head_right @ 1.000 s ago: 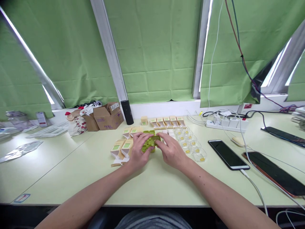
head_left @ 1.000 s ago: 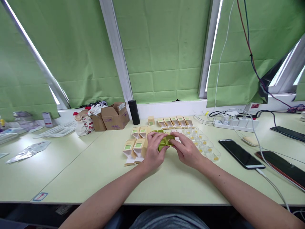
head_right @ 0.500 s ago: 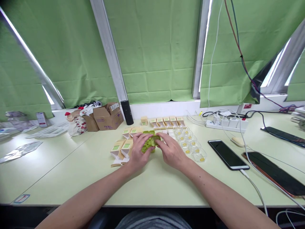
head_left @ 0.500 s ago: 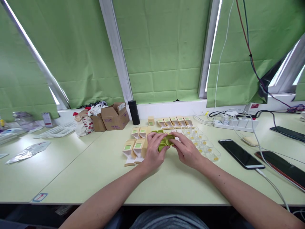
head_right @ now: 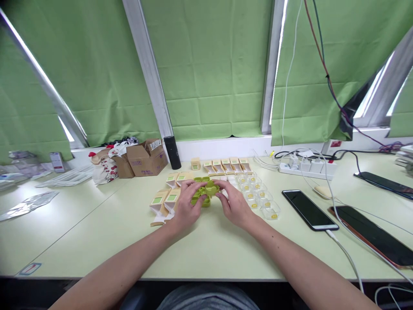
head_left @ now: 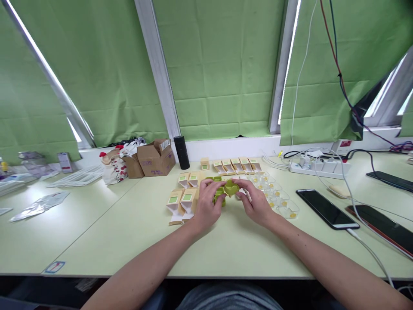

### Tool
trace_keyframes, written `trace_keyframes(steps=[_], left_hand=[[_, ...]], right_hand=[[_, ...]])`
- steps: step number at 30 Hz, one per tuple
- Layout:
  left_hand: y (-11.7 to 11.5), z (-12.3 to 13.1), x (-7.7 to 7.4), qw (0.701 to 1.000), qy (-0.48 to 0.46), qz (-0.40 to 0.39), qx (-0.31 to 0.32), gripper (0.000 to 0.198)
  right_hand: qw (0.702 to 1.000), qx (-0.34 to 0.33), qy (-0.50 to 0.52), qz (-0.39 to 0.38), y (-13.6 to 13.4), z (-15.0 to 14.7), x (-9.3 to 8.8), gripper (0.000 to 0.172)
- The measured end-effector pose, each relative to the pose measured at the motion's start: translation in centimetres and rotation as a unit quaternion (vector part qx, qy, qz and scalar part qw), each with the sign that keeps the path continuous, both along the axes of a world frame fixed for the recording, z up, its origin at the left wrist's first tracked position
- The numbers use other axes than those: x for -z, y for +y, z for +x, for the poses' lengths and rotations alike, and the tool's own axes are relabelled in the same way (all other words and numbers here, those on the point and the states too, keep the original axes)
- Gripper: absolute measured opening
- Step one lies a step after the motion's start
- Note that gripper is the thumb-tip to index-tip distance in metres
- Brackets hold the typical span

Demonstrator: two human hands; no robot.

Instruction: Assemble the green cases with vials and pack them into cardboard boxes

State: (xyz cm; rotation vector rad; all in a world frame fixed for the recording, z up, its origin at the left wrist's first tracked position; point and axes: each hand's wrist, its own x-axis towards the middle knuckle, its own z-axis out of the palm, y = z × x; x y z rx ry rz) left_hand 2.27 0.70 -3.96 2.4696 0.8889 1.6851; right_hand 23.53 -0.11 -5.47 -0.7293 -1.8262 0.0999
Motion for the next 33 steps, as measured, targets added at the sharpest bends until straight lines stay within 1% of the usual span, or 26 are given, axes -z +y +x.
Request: trace_keyframes(steps=[5,9,13,18,21,24,28,31,33], left_hand=[[0.28,0.04,0.21,0.999,-0.028,-0.042,0.006,0.025],[0.08,0.16,0.15,0.995,-0.054,-0.088,0.003,0.019],[-0.22,0.29,-0.15,0.988,-0.073,-0.140,0.002,0.019],[-0.31,0.49,-0.47,0.980,-0.090,-0.179,0.004,0.021],[-0.15,0.54,-0.40,0.976,-0.090,-0.196,0.006,0.022],[-0.03,0.42,-0.30,0.977,-0.086,-0.195,0.005,0.024],[-0.26,0.13,-0.40,0.985,-0.058,-0.164,0.000,0.027],[-0.48,0.00,-0.47,0.990,-0.035,-0.137,0.004,0.043],[-0.47,-0.01,-0.41,0.991,-0.022,-0.133,0.009,0.048]], right_hand=[[0.996,-0.008,0.042,-0.072,-0.06,-0.20,0.12,0.024],[0.993,-0.019,0.050,-0.103,-0.26,-0.05,-0.12,0.025],[0.993,-0.041,0.030,-0.104,-0.60,0.09,-0.39,0.030],[0.995,-0.023,0.012,-0.096,-0.65,-0.07,-0.33,0.045],[0.995,-0.009,0.015,-0.097,-0.49,-0.17,-0.28,0.042],[0.995,-0.002,0.014,-0.098,-0.42,-0.20,-0.37,0.039],[0.996,0.005,0.009,-0.090,-0.44,-0.21,-0.55,0.037],[0.997,0.015,0.004,-0.077,-0.36,-0.10,-0.54,0.033],[0.997,0.024,-0.006,-0.073,-0.27,0.03,-0.46,0.032]])
